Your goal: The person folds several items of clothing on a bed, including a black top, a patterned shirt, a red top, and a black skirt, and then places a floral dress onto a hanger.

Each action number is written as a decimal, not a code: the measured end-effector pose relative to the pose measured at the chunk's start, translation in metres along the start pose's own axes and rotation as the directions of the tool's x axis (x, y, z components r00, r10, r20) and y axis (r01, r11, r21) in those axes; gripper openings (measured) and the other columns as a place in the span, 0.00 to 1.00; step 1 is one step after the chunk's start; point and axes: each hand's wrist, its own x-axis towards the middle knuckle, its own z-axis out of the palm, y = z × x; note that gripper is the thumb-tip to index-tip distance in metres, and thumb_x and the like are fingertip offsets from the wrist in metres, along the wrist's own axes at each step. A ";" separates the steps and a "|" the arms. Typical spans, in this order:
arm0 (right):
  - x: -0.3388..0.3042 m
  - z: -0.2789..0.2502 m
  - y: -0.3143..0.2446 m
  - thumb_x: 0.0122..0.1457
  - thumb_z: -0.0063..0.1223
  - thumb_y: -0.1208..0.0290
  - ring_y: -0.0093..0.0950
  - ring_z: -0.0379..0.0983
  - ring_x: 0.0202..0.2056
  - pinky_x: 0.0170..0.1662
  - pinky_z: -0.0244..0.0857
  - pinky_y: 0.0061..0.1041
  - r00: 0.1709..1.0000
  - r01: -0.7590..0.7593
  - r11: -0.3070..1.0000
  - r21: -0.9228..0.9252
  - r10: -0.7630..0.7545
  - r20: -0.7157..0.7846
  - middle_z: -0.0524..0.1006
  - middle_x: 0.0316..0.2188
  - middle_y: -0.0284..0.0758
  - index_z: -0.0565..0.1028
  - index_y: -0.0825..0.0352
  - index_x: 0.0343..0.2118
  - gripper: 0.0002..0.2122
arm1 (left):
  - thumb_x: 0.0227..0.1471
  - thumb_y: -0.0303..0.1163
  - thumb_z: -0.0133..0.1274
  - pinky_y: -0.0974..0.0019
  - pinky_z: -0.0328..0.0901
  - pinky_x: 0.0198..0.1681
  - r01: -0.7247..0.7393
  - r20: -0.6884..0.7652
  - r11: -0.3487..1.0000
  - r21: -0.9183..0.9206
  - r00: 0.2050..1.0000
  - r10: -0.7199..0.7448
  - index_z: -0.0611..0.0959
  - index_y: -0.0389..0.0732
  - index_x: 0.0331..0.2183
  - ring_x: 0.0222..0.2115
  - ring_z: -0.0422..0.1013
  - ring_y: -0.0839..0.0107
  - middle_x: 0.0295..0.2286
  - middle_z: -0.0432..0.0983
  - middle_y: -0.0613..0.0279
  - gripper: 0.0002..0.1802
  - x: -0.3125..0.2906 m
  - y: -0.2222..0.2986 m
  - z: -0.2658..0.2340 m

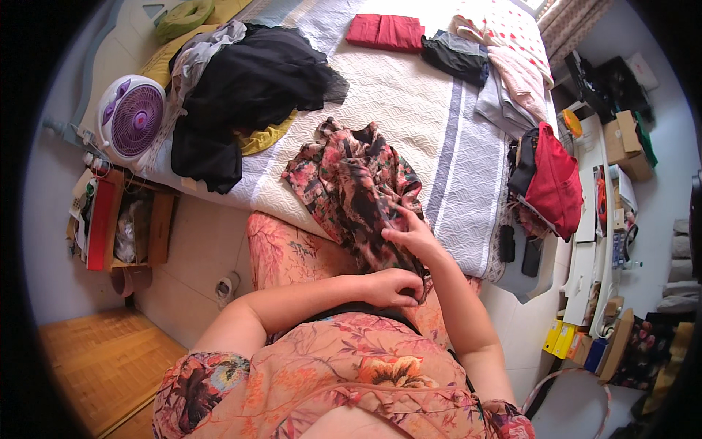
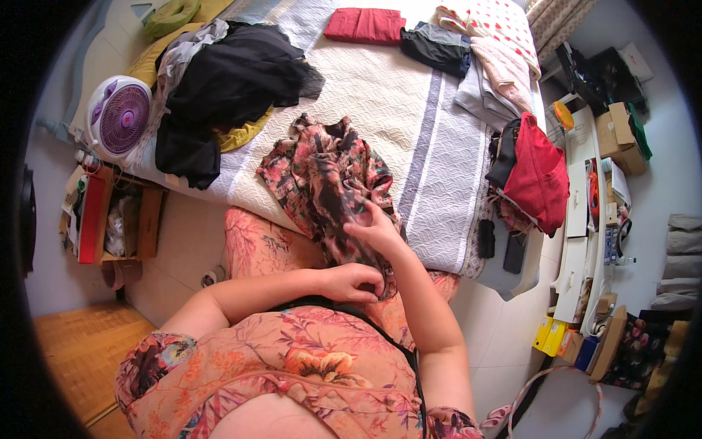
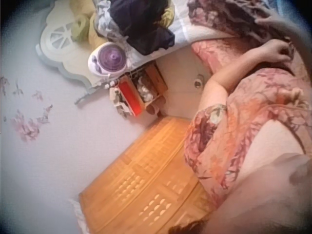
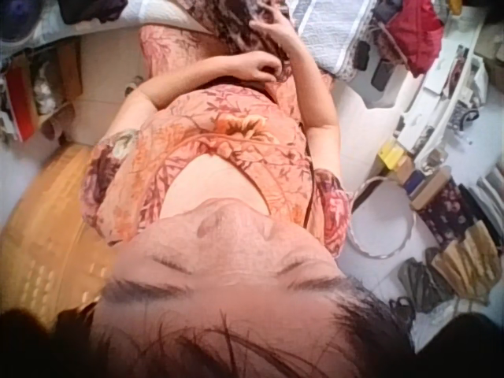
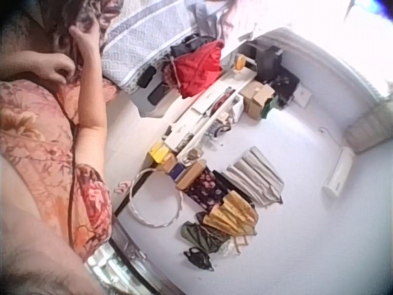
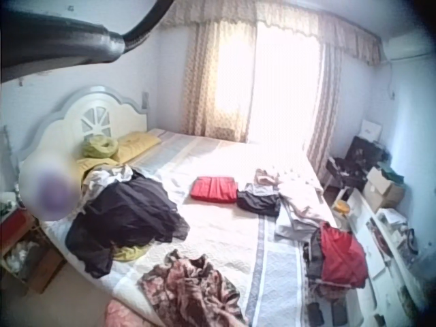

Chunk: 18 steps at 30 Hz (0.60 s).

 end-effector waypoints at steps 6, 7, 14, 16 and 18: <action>-0.031 -0.005 0.011 0.45 0.47 0.74 0.24 0.68 0.33 0.36 0.61 0.21 0.995 0.078 0.994 -0.078 -0.073 0.064 0.72 0.32 0.37 0.67 0.72 0.40 0.16 | 0.43 0.30 0.50 0.70 0.62 0.34 0.082 0.043 0.995 0.050 0.996 -0.084 0.76 0.36 0.32 0.30 0.69 0.71 0.28 0.73 0.57 0.11 -0.017 0.002 -0.030; -0.043 -0.007 0.008 0.45 0.44 0.76 0.25 0.68 0.33 0.36 0.61 0.21 0.995 0.087 0.995 -0.053 -0.084 0.045 0.72 0.32 0.38 0.68 0.71 0.39 0.15 | 0.43 0.30 0.50 0.70 0.63 0.33 0.080 -0.091 0.994 0.080 0.993 -0.073 0.76 0.36 0.30 0.29 0.69 0.71 0.27 0.73 0.58 0.10 -0.025 -0.003 -0.043; -0.108 -0.014 -0.027 0.44 0.42 0.79 0.36 0.68 0.30 0.33 0.61 0.26 0.914 0.404 0.850 -0.338 -0.365 0.176 0.70 0.27 0.41 0.69 0.67 0.34 0.11 | 0.41 0.27 0.46 0.65 0.62 0.36 0.483 -0.573 0.666 0.568 0.813 -0.101 0.74 0.40 0.33 0.33 0.66 0.63 0.32 0.68 0.58 0.12 -0.035 -0.036 -0.122; -0.118 -0.012 -0.038 0.43 0.44 0.78 0.39 0.66 0.27 0.30 0.61 0.31 0.867 0.499 0.763 -0.411 -0.432 0.249 0.69 0.24 0.39 0.69 0.66 0.30 0.09 | 0.41 0.27 0.45 0.64 0.61 0.39 0.414 -0.509 0.623 0.664 0.860 -0.030 0.74 0.42 0.35 0.37 0.64 0.62 0.36 0.67 0.59 0.14 -0.011 -0.036 -0.125; -0.128 -0.009 -0.048 0.43 0.45 0.77 0.38 0.67 0.28 0.29 0.62 0.32 0.859 0.510 0.735 -0.446 -0.408 0.309 0.68 0.24 0.38 0.69 0.64 0.30 0.09 | 0.39 0.25 0.45 0.65 0.59 0.44 0.371 -0.433 0.554 0.745 0.901 -0.022 0.73 0.43 0.38 0.43 0.61 0.62 0.41 0.65 0.59 0.18 0.019 -0.035 -0.123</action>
